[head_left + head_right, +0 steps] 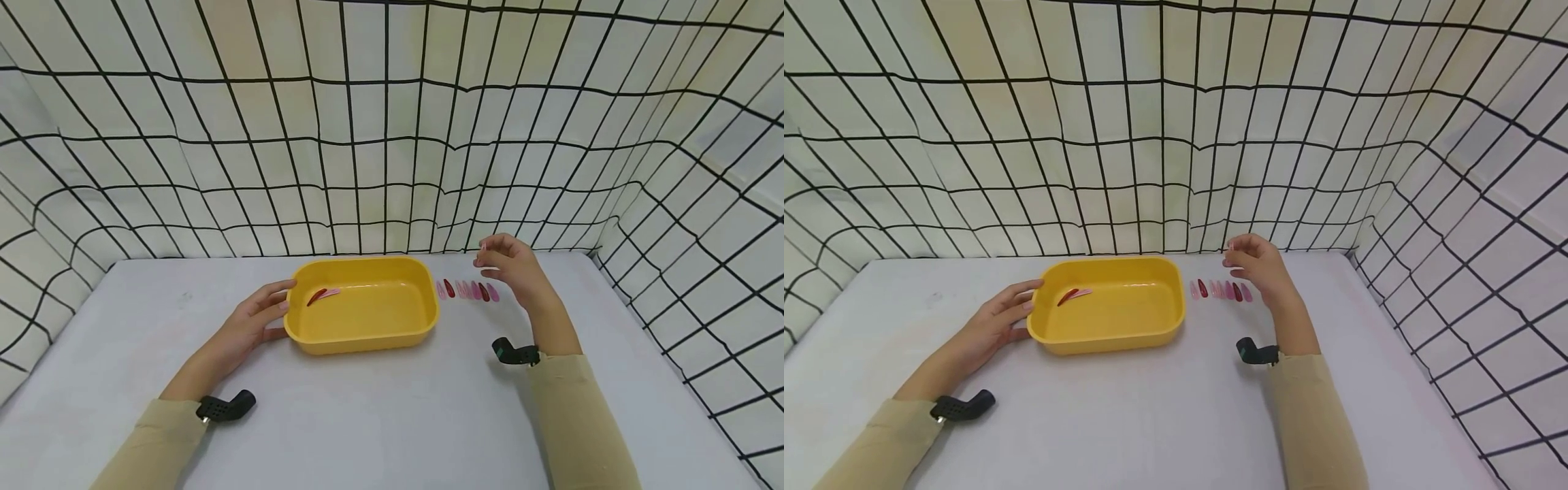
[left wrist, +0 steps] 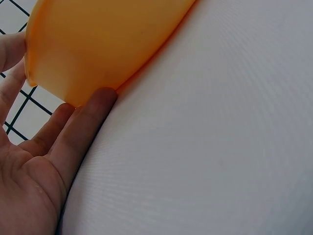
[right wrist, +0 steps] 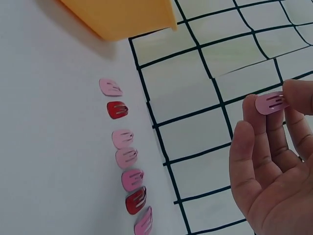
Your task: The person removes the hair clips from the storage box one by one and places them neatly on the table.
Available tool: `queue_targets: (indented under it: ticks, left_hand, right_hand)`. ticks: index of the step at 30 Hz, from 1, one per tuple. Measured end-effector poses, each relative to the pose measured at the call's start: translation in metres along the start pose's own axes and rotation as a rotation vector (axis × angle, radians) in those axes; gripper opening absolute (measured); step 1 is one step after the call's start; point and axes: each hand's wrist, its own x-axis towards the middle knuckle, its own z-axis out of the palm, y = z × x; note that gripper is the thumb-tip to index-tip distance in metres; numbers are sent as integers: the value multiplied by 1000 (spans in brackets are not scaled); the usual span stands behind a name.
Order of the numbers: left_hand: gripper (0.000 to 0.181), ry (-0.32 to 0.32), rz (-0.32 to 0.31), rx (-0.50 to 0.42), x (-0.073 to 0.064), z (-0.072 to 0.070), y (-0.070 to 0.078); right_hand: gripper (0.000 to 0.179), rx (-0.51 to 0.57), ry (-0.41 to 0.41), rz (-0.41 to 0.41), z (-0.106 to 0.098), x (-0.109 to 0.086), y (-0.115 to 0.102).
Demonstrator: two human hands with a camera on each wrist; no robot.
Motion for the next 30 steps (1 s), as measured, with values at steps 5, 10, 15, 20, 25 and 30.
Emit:
queue_targets:
  ticks: [5,10,15,20,25,30]
  left_hand:
    - [53,-5,5,-3,0,0,0]
    - [53,-6,6,-5,0,0,-1]
    - [52,-8,9,-6,0,0,-1]
    - [52,-1,-2,-6,1,0,-1]
    - [53,-10,4,-1,1,0,-2]
    - [53,-8,8,5,1,-1,-1]
  right_hand:
    - [22,35,-4,4,-6,-1,4]
    - [23,26,1,12,-10,-1,8]
    - [28,44,32,25,-15,1,14]
    - [22,59,39,56,-20,3,18]
    - [19,57,28,82,-22,5,21]
    - [21,61,16,85,-23,7,23]
